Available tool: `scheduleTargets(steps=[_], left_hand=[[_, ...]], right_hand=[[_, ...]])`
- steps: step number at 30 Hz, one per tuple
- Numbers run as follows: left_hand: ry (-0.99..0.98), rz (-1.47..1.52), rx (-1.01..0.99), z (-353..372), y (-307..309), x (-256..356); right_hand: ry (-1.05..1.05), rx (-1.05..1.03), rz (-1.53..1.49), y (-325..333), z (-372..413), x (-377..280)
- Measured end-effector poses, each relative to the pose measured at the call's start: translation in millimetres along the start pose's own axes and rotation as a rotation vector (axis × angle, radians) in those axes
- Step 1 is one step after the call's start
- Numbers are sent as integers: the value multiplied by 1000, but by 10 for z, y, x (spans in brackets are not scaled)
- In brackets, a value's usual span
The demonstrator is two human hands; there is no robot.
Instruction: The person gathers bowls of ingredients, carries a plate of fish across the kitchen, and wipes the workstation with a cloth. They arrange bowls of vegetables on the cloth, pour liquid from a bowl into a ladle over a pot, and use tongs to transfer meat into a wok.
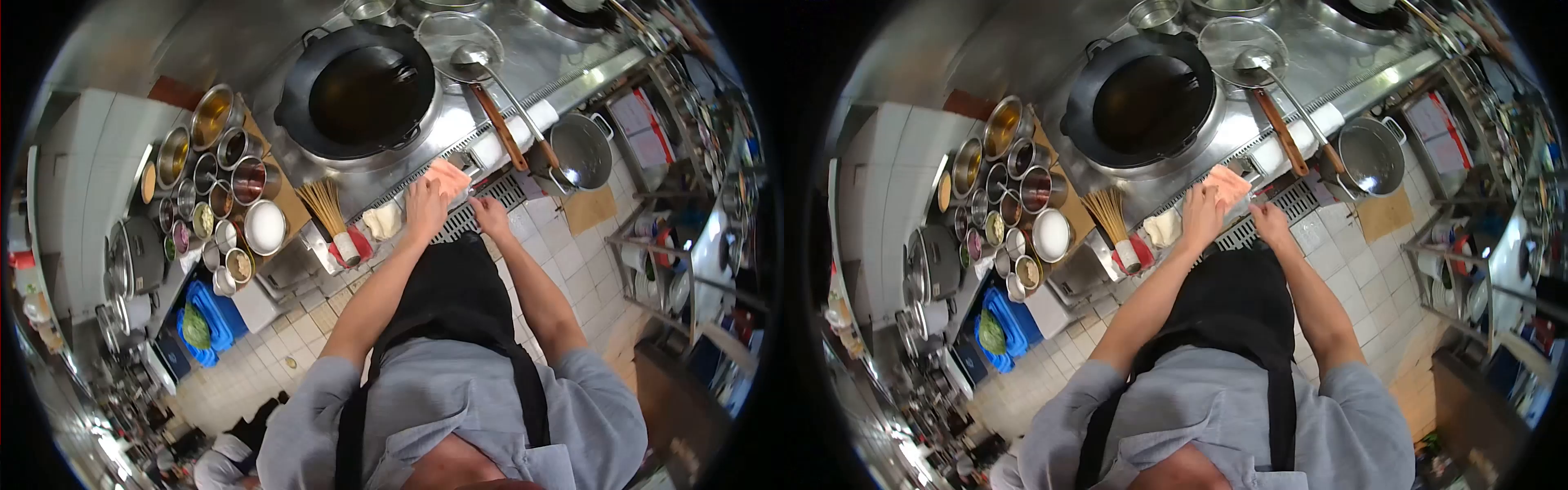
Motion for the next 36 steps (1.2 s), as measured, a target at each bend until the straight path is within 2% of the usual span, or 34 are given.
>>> scheduleTargets(steps=[1, 2, 5, 6, 7, 9, 11, 12, 13, 14, 15, 16, 17, 19, 20, 22, 23, 24, 25, 26, 27, 29, 32, 35, 36], left_hand=[[97, -78, -57, -183, -62, -5], [201, -151, -117, -327, -142, -29], [167, -141, -185, -550, -331, -421], [198, -153, -111, -595, -198, -487], [269, -242, 148, -602, -83, -474], [428, -302, 249, -514, 183, -149], [642, 242, -33, -384, -18, 111], [250, -104, -93, -333, -249, 222], [169, -231, 40, -267, -571, 173], [229, -215, 32, -261, -633, 242], [264, -348, 26, -239, -694, 291], [269, -378, 10, -207, -746, 298], [274, -409, -10, -200, -787, 263], [194, -287, -69, -176, -720, 69], [145, -226, -104, -176, -644, 37], [175, -266, -118, -161, -553, 56], [188, -285, -124, -154, -480, 112], [202, -304, -49, -118, -426, 187], [271, -173, -2, -33, -425, 245], [340, -42, 46, 87, -443, 312], [413, 90, 95, 244, -476, 381], [497, 168, 159, 602, -580, 509], [702, 363, 11, 1038, -638, 706], [803, 453, 29, 1644, -860, 616], [871, 454, 73, 1882, -928, 522]], right_hand=[[-103, -11, -158, -27, -103, -222], [-91, -27, -240, -127, -278, -93], [-116, -75, -466, -428, -582, 240], [-161, -73, -525, -400, -531, 156], [-208, -66, -583, -360, -480, 68], [-260, -133, -604, -244, -341, 58], [-291, -267, -614, -53, -274, 141], [-293, -302, -465, -5, -334, 373], [-286, -334, -313, -1, -426, 729], [9, -332, 102, 67, -583, 922], [312, -303, 511, 104, -724, 977], [264, -434, 538, 127, -866, 928], [343, -517, 753, 29, -995, 1089], [593, -589, 941, -208, -1243, 1738], [606, -702, 930, -207, -1333, 1757], [618, -930, 907, -247, -1413, 1797], [572, -1032, 1031, -297, -1435, 1829], [525, -1129, 1159, -364, -1483, 1871], [474, -1223, 1287, -418, -1522, 1916], [405, -1046, 1141, -210, -1439, 1504], [564, -936, 1193, -352, -1536, 2043], [401, -1062, 1104, -235, -1556, 1765], [348, -1063, 1167, -162, -1539, 1413], [350, -1035, 1131, -177, -1575, 1385], [381, -978, 1085, -247, -1642, 1568]])
Point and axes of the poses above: each hand's wrist, its own z-axis away from the middle knuckle, its own y-axis out of the back of the hand, x = y × z, the point moved 3 cm from there along -z, towards the middle knuckle, and after that the axes turned 13 degrees about y, right-handed, at the moved point
